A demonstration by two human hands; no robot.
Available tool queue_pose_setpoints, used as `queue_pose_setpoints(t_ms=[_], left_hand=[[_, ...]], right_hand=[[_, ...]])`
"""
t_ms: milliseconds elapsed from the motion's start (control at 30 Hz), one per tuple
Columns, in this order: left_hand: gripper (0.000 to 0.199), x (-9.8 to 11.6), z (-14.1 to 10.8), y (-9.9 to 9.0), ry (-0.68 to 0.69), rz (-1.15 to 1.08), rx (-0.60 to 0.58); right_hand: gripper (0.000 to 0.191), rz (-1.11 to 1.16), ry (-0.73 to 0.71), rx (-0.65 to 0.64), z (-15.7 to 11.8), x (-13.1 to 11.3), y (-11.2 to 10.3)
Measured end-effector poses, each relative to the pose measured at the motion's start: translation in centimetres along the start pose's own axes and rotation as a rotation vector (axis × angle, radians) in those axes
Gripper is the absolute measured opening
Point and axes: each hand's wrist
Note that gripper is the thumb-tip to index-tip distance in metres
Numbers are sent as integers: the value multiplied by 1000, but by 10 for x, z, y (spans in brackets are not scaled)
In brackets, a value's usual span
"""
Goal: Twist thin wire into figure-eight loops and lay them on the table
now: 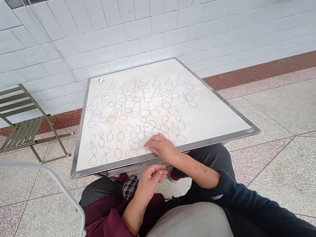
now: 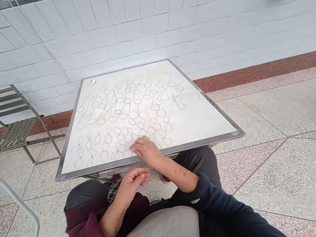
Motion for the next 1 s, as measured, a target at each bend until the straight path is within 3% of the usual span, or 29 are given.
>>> queue_pose_setpoints(t_ms=[167,333,400,567,700,1000], left_hand=[[25,-1,1,-3,83,65,87],[22,0,1,-23,431,403,467],[21,1,0,-31,526,553,531],[18,1,-2,-39,569,599,584],[19,0,-1,-39,559,580,595],[17,-4,5,-42,570,649,590]], right_hand=[[25,-39,-107,-42,1,2,10],[25,-62,-125,-29,-1,2,2],[26,-44,-128,-3,0,-2,0],[28,46,-248,-91,3,-14,7],[26,-8,-289,-153,1,-14,13],[25,-67,-257,-106,-2,-8,10]])
Point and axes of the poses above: each hand's wrist, its own z-axis towards the middle knuckle, its own y-axis out of the palm, x = y × z, and after that the axes turned 5 degrees about x, right-handed
